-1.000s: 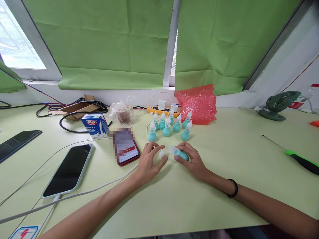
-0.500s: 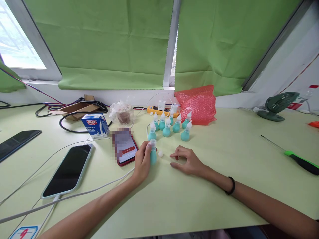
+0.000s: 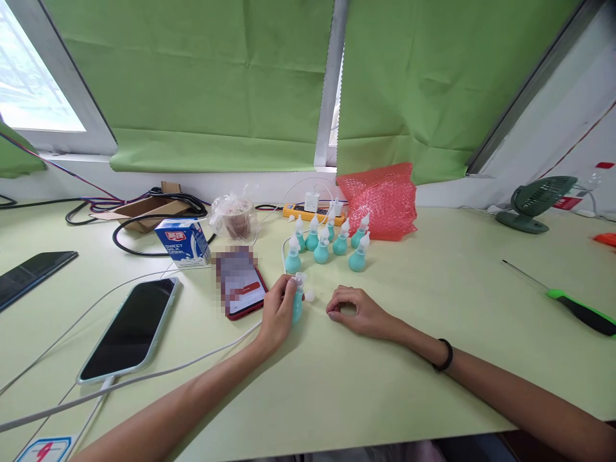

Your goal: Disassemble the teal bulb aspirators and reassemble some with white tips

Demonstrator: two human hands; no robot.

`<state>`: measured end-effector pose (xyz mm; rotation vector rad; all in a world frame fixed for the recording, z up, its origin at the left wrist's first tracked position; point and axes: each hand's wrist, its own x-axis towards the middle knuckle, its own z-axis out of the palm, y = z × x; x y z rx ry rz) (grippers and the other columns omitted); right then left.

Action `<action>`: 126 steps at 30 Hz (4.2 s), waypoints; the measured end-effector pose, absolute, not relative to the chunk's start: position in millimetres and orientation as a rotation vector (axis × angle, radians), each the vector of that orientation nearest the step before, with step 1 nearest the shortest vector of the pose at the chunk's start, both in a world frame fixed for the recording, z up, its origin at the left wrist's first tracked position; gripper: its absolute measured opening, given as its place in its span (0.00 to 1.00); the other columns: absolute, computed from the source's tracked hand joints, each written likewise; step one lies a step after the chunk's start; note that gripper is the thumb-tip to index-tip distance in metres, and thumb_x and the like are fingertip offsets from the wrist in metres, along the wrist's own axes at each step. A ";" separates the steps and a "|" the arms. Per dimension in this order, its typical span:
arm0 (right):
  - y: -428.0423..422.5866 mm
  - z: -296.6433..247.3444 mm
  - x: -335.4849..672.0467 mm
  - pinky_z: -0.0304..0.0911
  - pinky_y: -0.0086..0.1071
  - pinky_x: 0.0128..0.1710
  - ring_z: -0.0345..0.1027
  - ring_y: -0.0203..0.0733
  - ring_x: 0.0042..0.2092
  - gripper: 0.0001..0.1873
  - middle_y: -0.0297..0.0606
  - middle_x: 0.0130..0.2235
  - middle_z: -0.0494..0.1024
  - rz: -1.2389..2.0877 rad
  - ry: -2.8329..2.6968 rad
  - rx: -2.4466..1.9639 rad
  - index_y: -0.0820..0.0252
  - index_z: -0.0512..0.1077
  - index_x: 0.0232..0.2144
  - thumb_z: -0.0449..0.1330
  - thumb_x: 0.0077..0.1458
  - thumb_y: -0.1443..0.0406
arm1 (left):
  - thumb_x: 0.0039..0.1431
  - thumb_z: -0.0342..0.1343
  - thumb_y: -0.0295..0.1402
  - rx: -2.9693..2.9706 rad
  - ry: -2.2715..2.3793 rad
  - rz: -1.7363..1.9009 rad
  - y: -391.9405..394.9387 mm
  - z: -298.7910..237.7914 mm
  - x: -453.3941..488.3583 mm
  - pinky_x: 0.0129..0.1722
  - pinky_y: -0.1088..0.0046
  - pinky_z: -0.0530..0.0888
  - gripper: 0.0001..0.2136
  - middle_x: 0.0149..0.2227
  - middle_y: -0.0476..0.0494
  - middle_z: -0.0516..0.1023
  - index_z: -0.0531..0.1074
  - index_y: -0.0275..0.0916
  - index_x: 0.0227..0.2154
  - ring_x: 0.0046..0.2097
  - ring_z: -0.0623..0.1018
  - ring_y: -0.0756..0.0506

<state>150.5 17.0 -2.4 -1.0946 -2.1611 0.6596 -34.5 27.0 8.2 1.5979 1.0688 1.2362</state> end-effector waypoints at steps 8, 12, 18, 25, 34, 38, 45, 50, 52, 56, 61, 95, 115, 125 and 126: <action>21.3 -4.6 157.6 0.61 0.29 0.31 0.63 0.36 0.30 0.08 0.36 0.26 0.69 0.713 -2.153 -1.091 0.62 0.72 0.30 0.57 0.43 0.70 | 0.56 0.40 0.40 1.573 1.065 1.238 27.5 7.7 -33.5 0.24 0.78 0.61 0.13 0.22 0.51 0.67 0.62 0.37 0.24 0.25 0.65 0.51; 22.0 -5.3 157.6 0.61 0.28 0.30 0.64 0.37 0.32 0.06 0.37 0.26 0.70 0.767 -2.161 -1.086 0.61 0.74 0.28 0.57 0.45 0.68 | 0.56 0.40 0.39 1.595 1.074 1.240 27.4 8.1 -33.8 0.24 0.78 0.60 0.13 0.22 0.50 0.67 0.62 0.37 0.23 0.25 0.65 0.52; 21.4 -2.4 156.1 0.62 0.29 0.32 0.64 0.35 0.30 0.05 0.37 0.26 0.70 0.796 -2.085 -1.147 0.63 0.72 0.26 0.57 0.43 0.70 | 0.56 0.40 0.39 1.599 1.073 1.244 27.9 6.5 -33.5 0.23 0.78 0.60 0.13 0.22 0.51 0.67 0.62 0.37 0.24 0.24 0.64 0.52; 22.2 0.8 160.2 0.62 0.29 0.32 0.64 0.35 0.29 0.09 0.36 0.27 0.69 0.812 -2.115 -1.150 0.63 0.72 0.29 0.56 0.42 0.73 | 0.57 0.40 0.38 1.598 1.067 1.235 28.4 5.4 -33.8 0.23 0.78 0.59 0.13 0.22 0.50 0.67 0.63 0.37 0.24 0.24 0.64 0.52; 25.9 2.4 164.0 0.60 0.28 0.31 0.63 0.36 0.32 0.06 0.37 0.26 0.70 0.950 -2.094 -1.103 0.63 0.73 0.28 0.57 0.44 0.69 | 0.56 0.41 0.38 1.591 1.056 1.254 28.4 6.4 -33.9 0.23 0.78 0.60 0.13 0.21 0.51 0.67 0.63 0.36 0.23 0.23 0.64 0.52; 30.8 1.8 166.6 0.57 0.28 0.31 0.62 0.35 0.30 0.06 0.36 0.27 0.70 1.090 -1.965 -1.158 0.64 0.72 0.26 0.57 0.46 0.66 | 0.56 0.40 0.38 1.594 1.057 1.234 29.0 5.6 -34.2 0.23 0.78 0.60 0.13 0.22 0.51 0.67 0.62 0.37 0.23 0.23 0.64 0.52; 31.4 8.6 168.4 0.55 0.27 0.32 0.59 0.33 0.30 0.08 0.33 0.26 0.67 1.386 -1.800 -1.095 0.63 0.67 0.27 0.55 0.49 0.63 | 0.57 0.40 0.38 1.594 1.076 1.213 28.5 6.8 -34.0 0.24 0.78 0.60 0.13 0.22 0.50 0.66 0.62 0.37 0.24 0.24 0.64 0.52; 40.1 6.3 174.4 0.55 0.27 0.31 0.60 0.32 0.28 0.08 0.33 0.24 0.68 1.548 -1.539 -1.048 0.64 0.67 0.26 0.57 0.46 0.63 | 0.56 0.40 0.39 1.573 1.062 1.207 28.0 6.6 -34.5 0.23 0.78 0.60 0.13 0.22 0.50 0.67 0.62 0.36 0.24 0.25 0.65 0.51; 43.6 4.6 176.6 0.55 0.27 0.31 0.61 0.32 0.28 0.08 0.33 0.24 0.68 1.554 -1.494 -1.047 0.63 0.67 0.27 0.58 0.45 0.63 | 0.56 0.40 0.38 1.570 1.056 1.211 27.9 6.3 -34.6 0.23 0.78 0.60 0.13 0.22 0.50 0.67 0.62 0.36 0.25 0.24 0.65 0.51; 44.1 4.1 177.8 0.57 0.27 0.31 0.62 0.32 0.28 0.09 0.31 0.24 0.67 1.503 -1.443 -1.074 0.62 0.68 0.27 0.60 0.42 0.63 | 0.56 0.40 0.38 1.569 1.056 1.216 28.1 5.6 -34.7 0.23 0.78 0.60 0.13 0.22 0.50 0.67 0.62 0.37 0.24 0.24 0.65 0.52; 29.5 4.0 168.5 0.59 0.29 0.33 0.63 0.35 0.31 0.08 0.36 0.28 0.70 1.132 -1.894 -1.184 0.62 0.72 0.28 0.60 0.42 0.65 | 0.56 0.40 0.37 1.571 1.044 1.215 28.1 6.1 -34.6 0.24 0.78 0.60 0.12 0.22 0.51 0.67 0.62 0.37 0.24 0.24 0.65 0.52; 62.6 27.7 245.5 0.63 0.27 0.20 0.66 0.35 0.21 0.07 0.39 0.20 0.74 0.886 -1.711 -1.688 0.65 0.72 0.19 0.60 0.37 0.64 | 0.55 0.40 0.40 1.565 1.082 1.176 26.8 7.8 -34.2 0.24 0.78 0.60 0.13 0.23 0.49 0.67 0.63 0.37 0.25 0.25 0.65 0.50; 78.1 23.2 272.5 0.65 0.35 0.34 0.69 0.43 0.29 0.09 0.41 0.27 0.75 0.252 -1.339 -1.630 0.64 0.73 0.23 0.61 0.34 0.65 | 0.56 0.43 0.36 1.751 1.068 1.277 21.5 4.9 -34.1 0.29 0.79 0.64 0.10 0.29 0.48 0.71 0.66 0.37 0.34 0.30 0.69 0.51; 77.9 26.9 267.1 0.62 0.29 0.22 0.63 0.34 0.21 0.08 0.32 0.20 0.69 0.449 -1.152 -1.371 0.63 0.68 0.20 0.63 0.29 0.69 | 0.57 0.43 0.36 1.848 1.058 1.265 21.6 3.8 -35.0 0.33 0.77 0.67 0.11 0.32 0.46 0.71 0.66 0.36 0.35 0.32 0.70 0.50; 76.5 28.4 263.6 0.61 0.29 0.20 0.62 0.33 0.20 0.08 0.31 0.18 0.68 0.510 -1.131 -1.334 0.62 0.68 0.20 0.62 0.31 0.68 | 0.57 0.43 0.36 1.859 1.055 1.267 21.6 3.7 -35.3 0.33 0.77 0.67 0.11 0.32 0.46 0.71 0.66 0.36 0.35 0.33 0.70 0.50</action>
